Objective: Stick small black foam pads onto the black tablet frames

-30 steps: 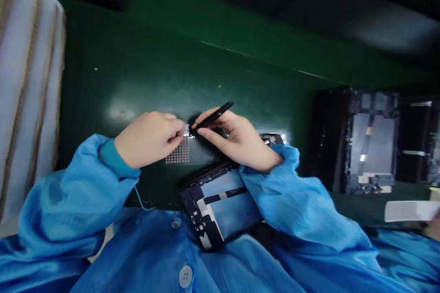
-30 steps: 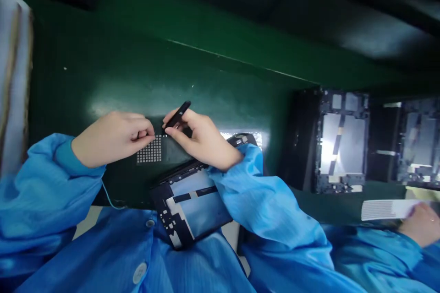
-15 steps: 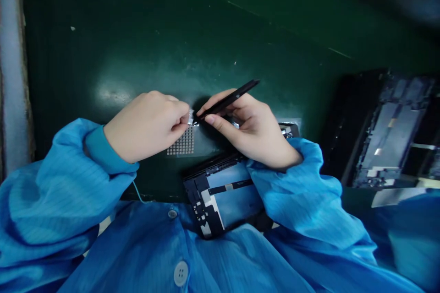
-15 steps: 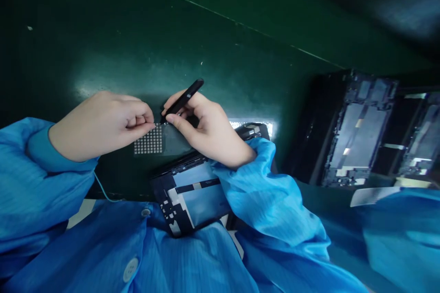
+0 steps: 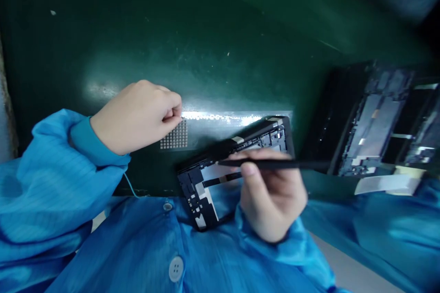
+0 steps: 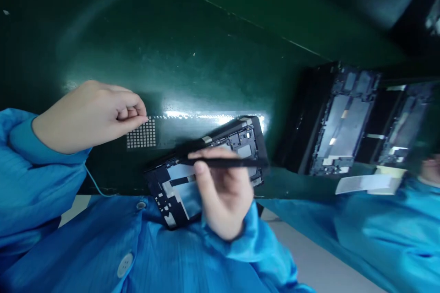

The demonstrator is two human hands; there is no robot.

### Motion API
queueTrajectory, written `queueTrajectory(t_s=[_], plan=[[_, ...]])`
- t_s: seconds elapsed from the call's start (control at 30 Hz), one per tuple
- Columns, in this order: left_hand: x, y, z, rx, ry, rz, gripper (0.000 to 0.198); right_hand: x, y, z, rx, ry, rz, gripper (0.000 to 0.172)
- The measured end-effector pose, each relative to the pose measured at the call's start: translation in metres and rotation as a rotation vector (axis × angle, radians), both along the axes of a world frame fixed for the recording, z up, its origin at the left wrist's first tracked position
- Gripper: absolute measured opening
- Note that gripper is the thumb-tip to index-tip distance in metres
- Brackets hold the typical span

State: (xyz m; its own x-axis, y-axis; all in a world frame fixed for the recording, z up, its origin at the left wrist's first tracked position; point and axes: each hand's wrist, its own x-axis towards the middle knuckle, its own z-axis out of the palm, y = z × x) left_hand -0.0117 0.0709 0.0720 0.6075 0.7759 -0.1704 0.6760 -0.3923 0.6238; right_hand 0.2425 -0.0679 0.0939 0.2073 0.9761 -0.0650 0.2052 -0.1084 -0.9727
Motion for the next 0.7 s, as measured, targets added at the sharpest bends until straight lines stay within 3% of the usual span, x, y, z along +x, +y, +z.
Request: queueTrajectory(t_s=[0.1, 0.27, 0.47, 0.6, 0.7], plan=[[0.001, 0.0, 0.002, -0.002, -0.013, 0.009, 0.035, -0.008, -0.034, -0.013, 0.084, -0.079, -0.036, 0.019], [0.003, -0.001, 0.011, 0.037, 0.066, -0.006, 0.033, -0.015, -0.03, -0.025, 0.134, -0.109, 0.053, 0.019], [0.004, -0.002, 0.013, 0.06, 0.094, -0.014, 0.035, -0.007, -0.028, 0.0, 0.119, -0.245, 0.203, 0.032], [0.006, -0.002, 0.016, 0.022, 0.106, -0.003, 0.024, 0.001, 0.018, 0.018, 0.054, -0.282, 0.4, 0.027], [0.009, -0.001, 0.019, -0.006, 0.117, -0.009, 0.012, 0.001, 0.078, 0.008, 0.067, -0.244, 0.559, 0.013]])
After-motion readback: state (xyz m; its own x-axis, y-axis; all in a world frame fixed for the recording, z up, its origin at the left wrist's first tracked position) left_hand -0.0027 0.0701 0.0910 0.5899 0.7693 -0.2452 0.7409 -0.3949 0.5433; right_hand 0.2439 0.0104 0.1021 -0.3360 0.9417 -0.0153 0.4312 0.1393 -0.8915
